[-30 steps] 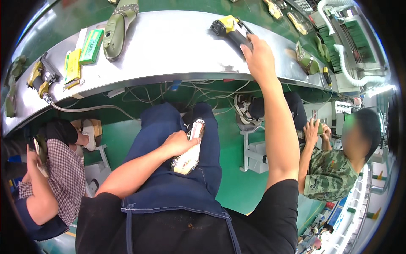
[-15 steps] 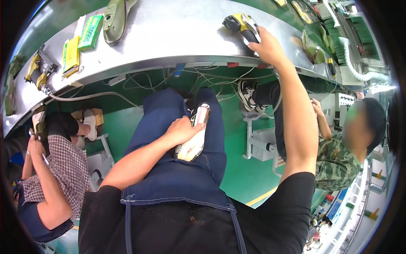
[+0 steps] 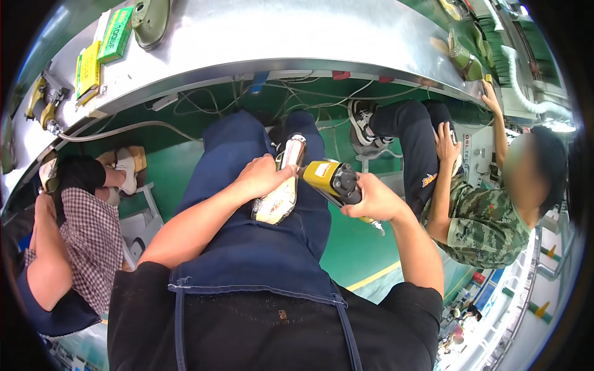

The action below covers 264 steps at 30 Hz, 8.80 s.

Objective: The person assembles green slipper sandals on a factory assembly line. They pick up a slipper sole and a strap, align them, and use a pneumatic nail gun to fasten the strap to the sole. The person repeats this process for multiple units, placing the finished slippers onto the moving conveyor belt.

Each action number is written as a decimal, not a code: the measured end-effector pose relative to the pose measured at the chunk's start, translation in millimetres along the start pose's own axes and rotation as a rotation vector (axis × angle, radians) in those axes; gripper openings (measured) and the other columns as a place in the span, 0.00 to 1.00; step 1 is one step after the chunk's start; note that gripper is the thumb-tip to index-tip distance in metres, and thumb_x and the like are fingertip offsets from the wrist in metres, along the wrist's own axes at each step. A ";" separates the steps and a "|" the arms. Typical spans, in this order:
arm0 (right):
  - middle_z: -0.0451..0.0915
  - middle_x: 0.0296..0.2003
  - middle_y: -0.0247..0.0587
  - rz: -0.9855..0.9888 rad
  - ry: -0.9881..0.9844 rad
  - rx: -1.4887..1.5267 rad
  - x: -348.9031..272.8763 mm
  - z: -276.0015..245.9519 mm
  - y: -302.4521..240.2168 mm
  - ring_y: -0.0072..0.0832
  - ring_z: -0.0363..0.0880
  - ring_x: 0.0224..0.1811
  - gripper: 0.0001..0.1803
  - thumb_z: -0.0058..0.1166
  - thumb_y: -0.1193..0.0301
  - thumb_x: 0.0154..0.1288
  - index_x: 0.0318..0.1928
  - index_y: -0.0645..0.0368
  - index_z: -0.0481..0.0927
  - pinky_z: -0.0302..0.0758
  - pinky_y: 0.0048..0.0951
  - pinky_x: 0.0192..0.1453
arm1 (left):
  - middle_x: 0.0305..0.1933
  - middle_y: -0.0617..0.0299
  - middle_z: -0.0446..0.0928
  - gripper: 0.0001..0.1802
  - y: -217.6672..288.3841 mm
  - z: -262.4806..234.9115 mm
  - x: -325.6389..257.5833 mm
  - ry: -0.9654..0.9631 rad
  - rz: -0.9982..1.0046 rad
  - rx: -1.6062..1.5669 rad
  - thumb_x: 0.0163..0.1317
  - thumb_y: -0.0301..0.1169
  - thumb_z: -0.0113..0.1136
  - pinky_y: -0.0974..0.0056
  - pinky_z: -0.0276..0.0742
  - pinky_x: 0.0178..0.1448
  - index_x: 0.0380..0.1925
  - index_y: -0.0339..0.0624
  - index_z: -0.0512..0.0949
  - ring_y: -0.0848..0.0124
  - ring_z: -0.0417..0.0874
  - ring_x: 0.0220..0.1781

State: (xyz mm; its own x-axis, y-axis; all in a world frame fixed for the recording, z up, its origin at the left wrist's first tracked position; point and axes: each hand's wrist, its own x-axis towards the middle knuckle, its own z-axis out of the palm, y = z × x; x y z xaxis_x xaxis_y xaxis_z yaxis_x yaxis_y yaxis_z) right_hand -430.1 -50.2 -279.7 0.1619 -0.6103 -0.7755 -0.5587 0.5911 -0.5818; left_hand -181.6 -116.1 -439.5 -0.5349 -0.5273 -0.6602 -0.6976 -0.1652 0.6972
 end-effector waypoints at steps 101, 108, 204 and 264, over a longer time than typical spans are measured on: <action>0.84 0.42 0.65 -0.022 -0.343 -0.739 55.4 31.6 -40.9 0.63 0.83 0.51 0.18 0.57 0.77 0.70 0.55 0.68 0.67 0.77 0.56 0.53 | 0.37 0.61 0.84 0.31 -16.7 12.0 54.8 -0.053 0.562 -0.833 0.85 0.54 0.40 0.65 0.79 0.50 0.49 0.41 0.86 0.74 0.82 0.40; 0.84 0.45 0.67 0.068 -0.324 -0.772 50.1 37.8 -58.1 0.63 0.83 0.53 0.18 0.57 0.78 0.69 0.56 0.68 0.67 0.77 0.57 0.56 | 0.54 0.56 0.82 0.29 -24.1 16.1 56.9 0.152 0.700 -0.640 0.84 0.51 0.42 0.63 0.78 0.60 0.58 0.40 0.82 0.69 0.83 0.53; 0.82 0.47 0.49 -1.056 1.013 -1.100 171.2 -58.4 -200.8 0.50 0.81 0.52 0.16 0.65 0.62 0.68 0.50 0.58 0.84 0.80 0.46 0.54 | 0.71 0.40 0.71 0.62 -5.9 -7.2 -73.2 -0.034 0.231 -0.741 0.46 0.34 0.85 0.57 0.67 0.78 0.76 0.30 0.54 0.54 0.73 0.74; 0.79 0.39 0.42 -1.350 0.886 -0.355 -79.5 167.0 -45.3 0.41 0.82 0.40 0.19 0.77 0.82 0.46 0.38 0.63 0.82 0.81 0.39 0.44 | 0.65 0.41 0.67 0.60 29.9 -30.0 -157.4 0.675 1.319 0.102 0.44 0.24 0.82 0.51 0.73 0.67 0.74 0.37 0.52 0.48 0.74 0.64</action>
State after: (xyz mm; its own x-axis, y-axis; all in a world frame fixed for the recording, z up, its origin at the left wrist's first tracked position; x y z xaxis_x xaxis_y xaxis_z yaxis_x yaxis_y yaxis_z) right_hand -281.7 59.6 -232.6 0.2393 -0.7163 0.6554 -0.5754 -0.6483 -0.4985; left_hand -104.0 -63.1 -306.4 -0.4963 -0.5286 0.6886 0.0584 0.7711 0.6341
